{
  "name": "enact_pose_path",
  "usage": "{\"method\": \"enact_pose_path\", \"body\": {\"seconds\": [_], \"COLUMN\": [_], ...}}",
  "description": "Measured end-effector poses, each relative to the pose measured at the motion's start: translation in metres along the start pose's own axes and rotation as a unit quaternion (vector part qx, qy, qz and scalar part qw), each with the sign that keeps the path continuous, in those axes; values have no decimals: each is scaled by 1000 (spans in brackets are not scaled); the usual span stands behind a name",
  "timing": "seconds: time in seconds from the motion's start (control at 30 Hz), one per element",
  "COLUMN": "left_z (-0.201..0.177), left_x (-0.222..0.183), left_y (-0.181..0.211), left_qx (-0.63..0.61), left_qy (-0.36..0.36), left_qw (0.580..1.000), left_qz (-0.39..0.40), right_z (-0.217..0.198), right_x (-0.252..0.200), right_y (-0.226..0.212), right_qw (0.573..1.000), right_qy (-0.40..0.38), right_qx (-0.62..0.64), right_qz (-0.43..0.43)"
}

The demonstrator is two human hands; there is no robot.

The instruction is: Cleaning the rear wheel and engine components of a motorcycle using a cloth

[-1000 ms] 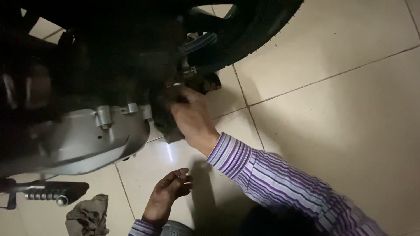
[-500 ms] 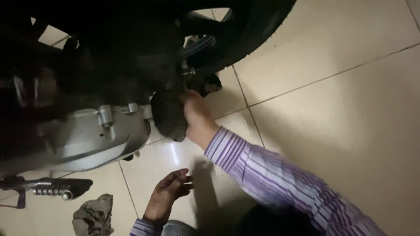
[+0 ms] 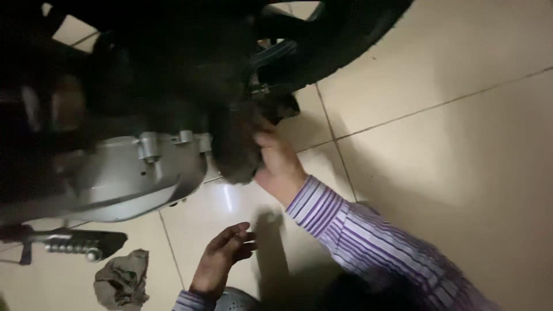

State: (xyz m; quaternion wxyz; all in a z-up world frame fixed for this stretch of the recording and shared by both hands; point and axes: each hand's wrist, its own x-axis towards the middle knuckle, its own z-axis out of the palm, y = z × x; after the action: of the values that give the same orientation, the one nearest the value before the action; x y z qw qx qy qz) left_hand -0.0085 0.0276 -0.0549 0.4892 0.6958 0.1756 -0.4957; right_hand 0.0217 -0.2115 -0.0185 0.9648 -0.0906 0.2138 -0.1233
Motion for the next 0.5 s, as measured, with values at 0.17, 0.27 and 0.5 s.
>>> {"method": "enact_pose_path", "body": {"seconds": [0.17, 0.27, 0.5], "left_z": [25, 16, 18], "left_x": [-20, -12, -20], "left_y": [29, 19, 30], "left_qx": [38, 10, 15], "left_qy": [28, 11, 18], "left_qw": [999, 1000, 999], "left_qz": [-27, -10, -34], "right_z": [32, -9, -7], "right_x": [11, -14, -5], "right_y": [-6, -5, -8], "right_qw": [968, 579, 579], "right_qy": [222, -69, -20], "right_qx": [-68, -761, -762], "right_qz": [99, -286, -290]}}
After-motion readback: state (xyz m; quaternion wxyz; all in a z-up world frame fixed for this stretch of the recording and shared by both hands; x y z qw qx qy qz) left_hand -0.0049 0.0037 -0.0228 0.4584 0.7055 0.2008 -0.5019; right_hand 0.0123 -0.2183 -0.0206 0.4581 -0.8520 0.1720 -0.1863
